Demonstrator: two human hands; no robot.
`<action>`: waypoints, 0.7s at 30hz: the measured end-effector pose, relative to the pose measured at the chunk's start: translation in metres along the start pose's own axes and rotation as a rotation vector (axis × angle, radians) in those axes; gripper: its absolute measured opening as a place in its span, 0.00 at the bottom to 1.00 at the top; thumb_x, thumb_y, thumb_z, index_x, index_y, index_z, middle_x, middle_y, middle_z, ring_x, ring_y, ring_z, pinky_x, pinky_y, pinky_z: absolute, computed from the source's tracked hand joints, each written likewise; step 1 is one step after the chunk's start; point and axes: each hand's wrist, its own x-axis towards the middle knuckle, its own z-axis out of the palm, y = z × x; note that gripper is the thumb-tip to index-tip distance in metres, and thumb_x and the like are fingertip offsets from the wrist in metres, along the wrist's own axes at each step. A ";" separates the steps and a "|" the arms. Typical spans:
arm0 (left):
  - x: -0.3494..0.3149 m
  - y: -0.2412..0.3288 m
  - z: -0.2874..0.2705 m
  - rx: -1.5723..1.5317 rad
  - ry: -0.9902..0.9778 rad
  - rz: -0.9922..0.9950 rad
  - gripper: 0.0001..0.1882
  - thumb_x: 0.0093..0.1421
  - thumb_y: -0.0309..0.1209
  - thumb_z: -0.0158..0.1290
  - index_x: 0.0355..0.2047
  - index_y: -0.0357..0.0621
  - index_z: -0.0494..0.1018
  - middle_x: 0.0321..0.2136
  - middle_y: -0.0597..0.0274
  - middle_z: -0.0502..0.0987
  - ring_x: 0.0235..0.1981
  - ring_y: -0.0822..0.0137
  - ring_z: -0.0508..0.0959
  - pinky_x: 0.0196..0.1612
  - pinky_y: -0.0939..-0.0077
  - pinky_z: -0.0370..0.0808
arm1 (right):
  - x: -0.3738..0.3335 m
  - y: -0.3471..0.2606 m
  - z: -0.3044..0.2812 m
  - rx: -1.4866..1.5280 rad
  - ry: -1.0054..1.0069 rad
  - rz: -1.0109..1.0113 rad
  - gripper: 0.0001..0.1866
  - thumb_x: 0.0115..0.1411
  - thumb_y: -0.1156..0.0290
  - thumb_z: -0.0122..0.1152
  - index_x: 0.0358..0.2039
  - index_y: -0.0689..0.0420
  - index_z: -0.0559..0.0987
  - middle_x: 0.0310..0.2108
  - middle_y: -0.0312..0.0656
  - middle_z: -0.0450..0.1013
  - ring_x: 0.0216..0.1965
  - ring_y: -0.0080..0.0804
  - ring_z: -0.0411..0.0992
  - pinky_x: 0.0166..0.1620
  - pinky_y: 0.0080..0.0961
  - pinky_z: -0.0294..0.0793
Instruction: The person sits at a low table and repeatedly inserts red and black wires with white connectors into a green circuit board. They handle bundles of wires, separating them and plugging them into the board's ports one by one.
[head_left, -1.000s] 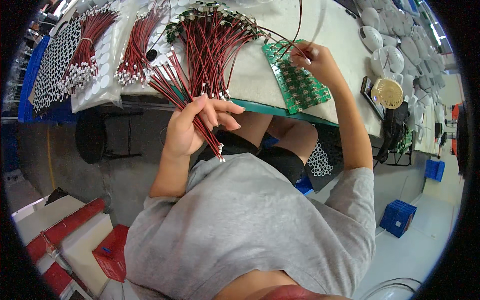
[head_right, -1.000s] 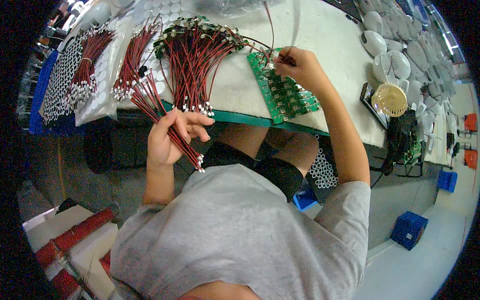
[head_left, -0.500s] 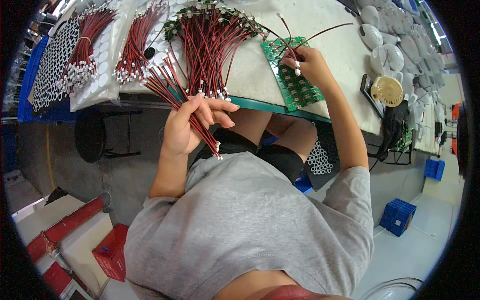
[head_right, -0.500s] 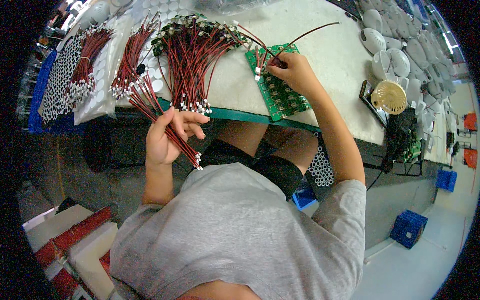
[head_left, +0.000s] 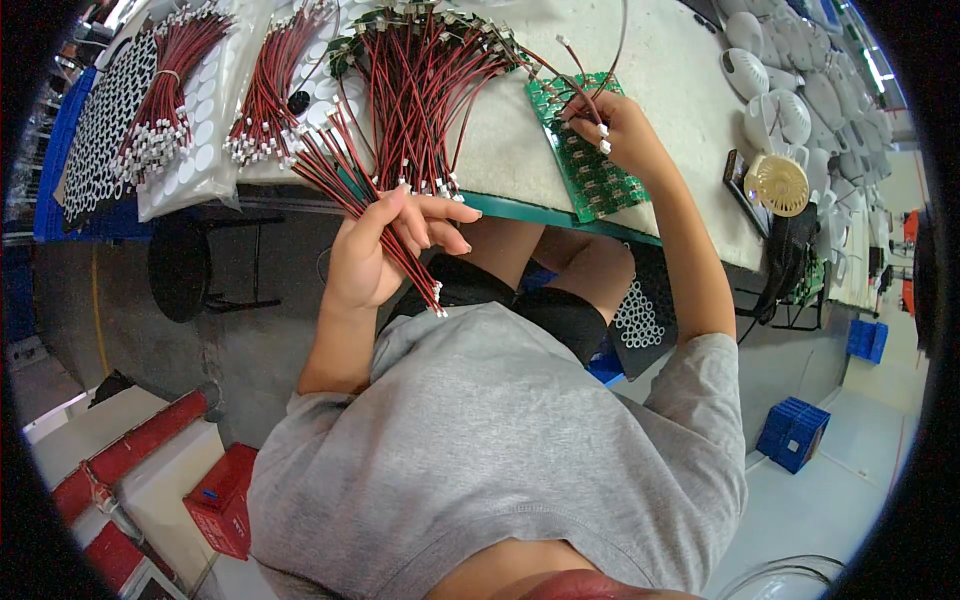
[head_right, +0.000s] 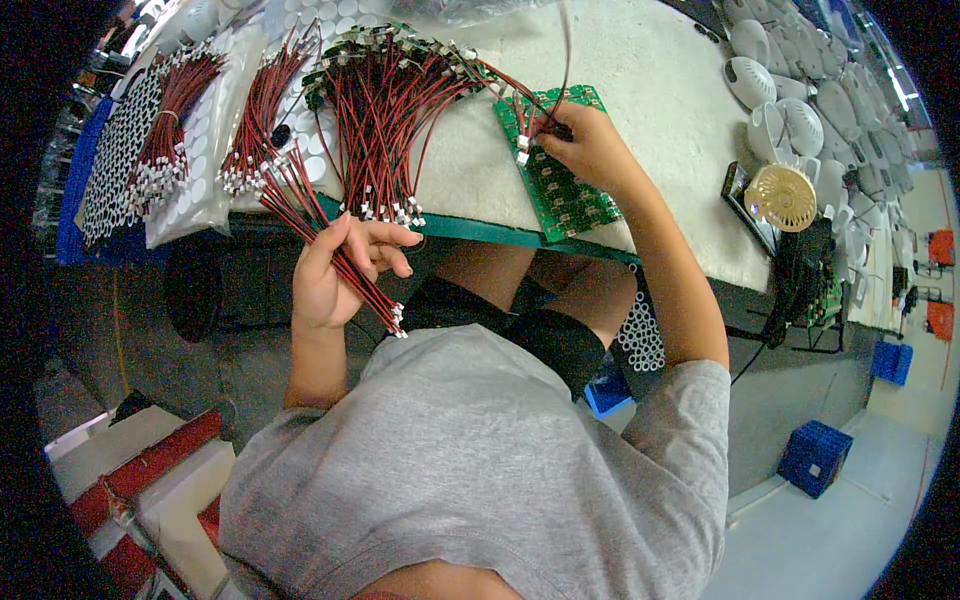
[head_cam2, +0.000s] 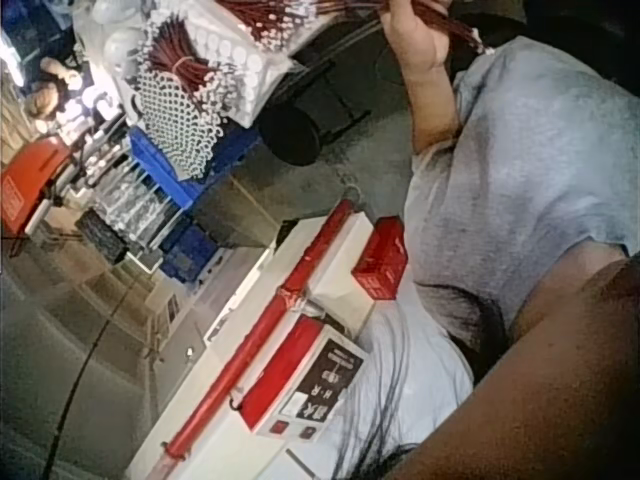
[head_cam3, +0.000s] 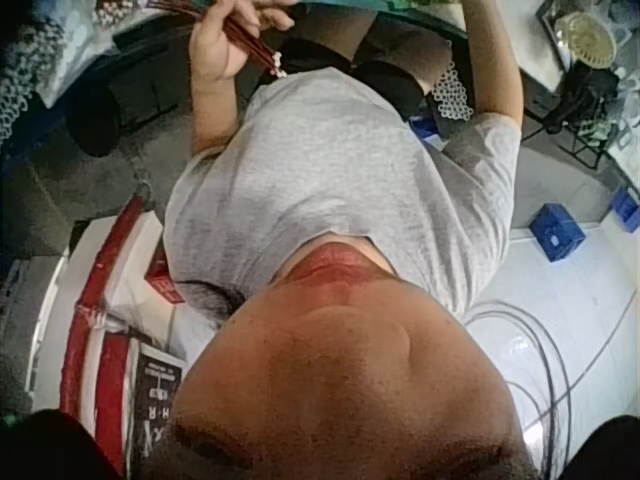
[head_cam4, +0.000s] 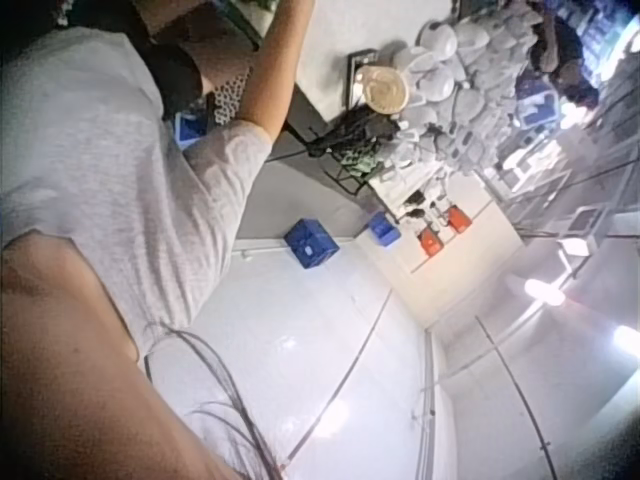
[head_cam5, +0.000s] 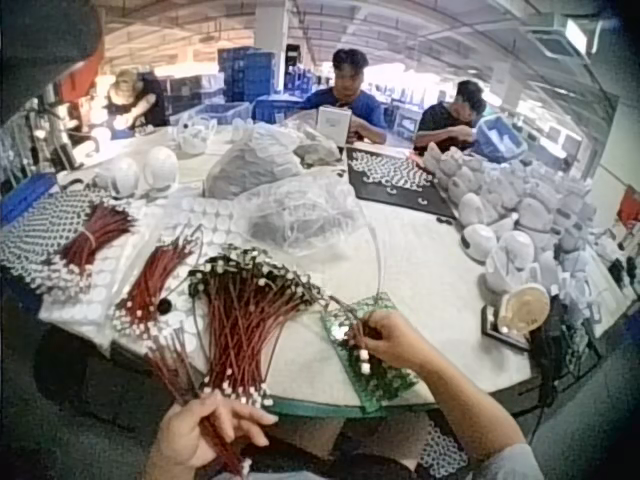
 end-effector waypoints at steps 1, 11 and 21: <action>0.000 0.000 0.000 0.000 0.004 -0.003 0.25 0.59 0.38 0.30 0.10 0.38 0.63 0.33 0.36 0.70 0.25 0.57 0.73 0.34 0.69 0.69 | 0.000 0.000 0.001 0.011 0.002 -0.016 0.05 0.47 0.77 0.53 0.27 0.62 0.73 0.22 0.34 0.67 0.25 0.21 0.62 0.31 0.18 0.63; 0.001 0.001 0.004 0.025 0.004 -0.005 0.25 0.58 0.39 0.30 0.10 0.39 0.63 0.32 0.36 0.70 0.24 0.57 0.73 0.34 0.69 0.69 | 0.004 0.004 0.002 -0.300 0.087 -0.238 0.05 0.46 0.77 0.53 0.25 0.63 0.70 0.22 0.45 0.64 0.23 0.35 0.64 0.29 0.25 0.63; 0.003 0.000 0.005 0.021 -0.009 -0.018 0.25 0.59 0.39 0.30 0.10 0.38 0.62 0.32 0.36 0.70 0.24 0.57 0.73 0.34 0.69 0.69 | 0.002 -0.003 0.000 -0.245 0.059 -0.308 0.06 0.46 0.75 0.54 0.25 0.64 0.71 0.24 0.47 0.66 0.27 0.41 0.64 0.32 0.28 0.64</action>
